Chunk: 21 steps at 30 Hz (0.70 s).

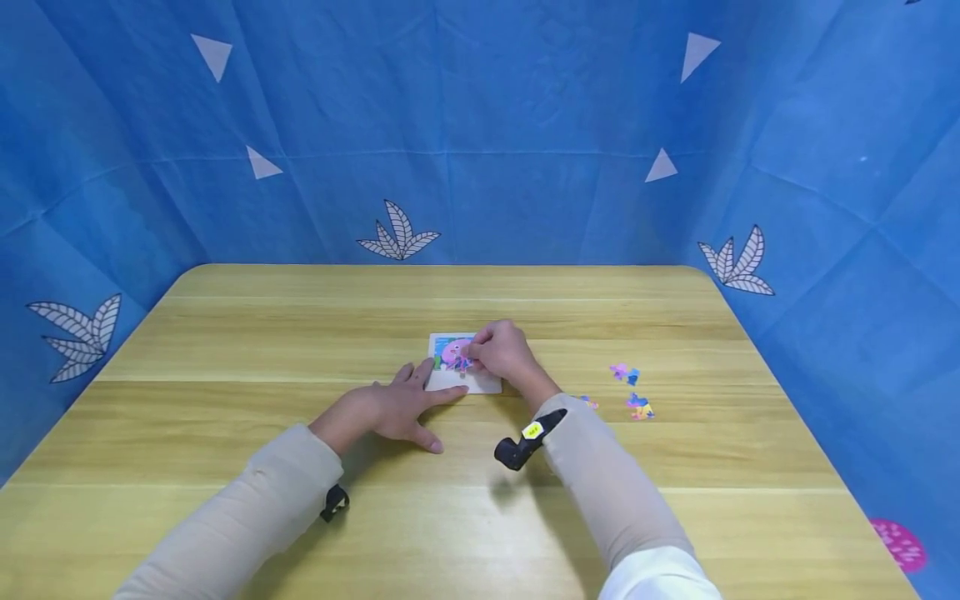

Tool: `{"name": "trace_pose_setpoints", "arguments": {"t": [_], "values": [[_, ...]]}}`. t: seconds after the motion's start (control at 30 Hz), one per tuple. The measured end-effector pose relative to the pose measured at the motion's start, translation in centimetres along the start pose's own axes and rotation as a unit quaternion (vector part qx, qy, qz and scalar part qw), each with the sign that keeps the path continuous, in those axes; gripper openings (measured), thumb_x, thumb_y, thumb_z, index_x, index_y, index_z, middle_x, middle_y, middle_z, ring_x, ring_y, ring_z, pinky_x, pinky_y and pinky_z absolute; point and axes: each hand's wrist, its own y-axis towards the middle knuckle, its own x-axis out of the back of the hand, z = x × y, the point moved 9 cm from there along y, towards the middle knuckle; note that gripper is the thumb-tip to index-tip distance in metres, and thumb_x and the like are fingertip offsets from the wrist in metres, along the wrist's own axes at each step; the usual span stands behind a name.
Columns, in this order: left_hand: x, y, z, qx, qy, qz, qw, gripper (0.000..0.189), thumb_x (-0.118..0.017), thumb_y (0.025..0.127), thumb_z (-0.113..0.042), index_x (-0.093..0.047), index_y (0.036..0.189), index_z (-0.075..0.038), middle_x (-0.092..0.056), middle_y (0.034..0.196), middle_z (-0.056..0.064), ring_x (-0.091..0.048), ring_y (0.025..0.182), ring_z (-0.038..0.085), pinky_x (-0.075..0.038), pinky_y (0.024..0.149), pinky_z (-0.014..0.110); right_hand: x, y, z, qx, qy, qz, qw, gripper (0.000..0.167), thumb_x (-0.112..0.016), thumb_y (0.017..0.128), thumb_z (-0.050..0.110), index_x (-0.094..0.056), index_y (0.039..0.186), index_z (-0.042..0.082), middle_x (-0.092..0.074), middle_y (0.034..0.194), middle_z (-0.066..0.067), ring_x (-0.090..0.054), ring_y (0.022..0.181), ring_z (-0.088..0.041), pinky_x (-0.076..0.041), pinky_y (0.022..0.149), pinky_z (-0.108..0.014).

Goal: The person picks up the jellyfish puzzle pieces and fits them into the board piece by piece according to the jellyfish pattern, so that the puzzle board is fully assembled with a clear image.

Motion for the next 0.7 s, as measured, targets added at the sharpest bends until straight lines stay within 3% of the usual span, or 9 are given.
{"name": "trace_pose_setpoints", "arguments": {"t": [0.7], "values": [[0.06, -0.05, -0.08, 0.003, 0.007, 0.006, 1.0000, 0.082, -0.062, 0.078, -0.062, -0.016, 0.146, -0.051, 0.011, 0.158, 0.014, 0.004, 0.143, 0.043, -0.017, 0.101, 0.073, -0.42, 0.41, 0.21, 0.017, -0.056, -0.021, 0.9981, 0.017, -0.070, 0.086, 0.020, -0.062, 0.088, 0.005, -0.065, 0.072, -0.006, -0.062, 0.058, -0.013, -0.048, 0.052, -0.023]]}}
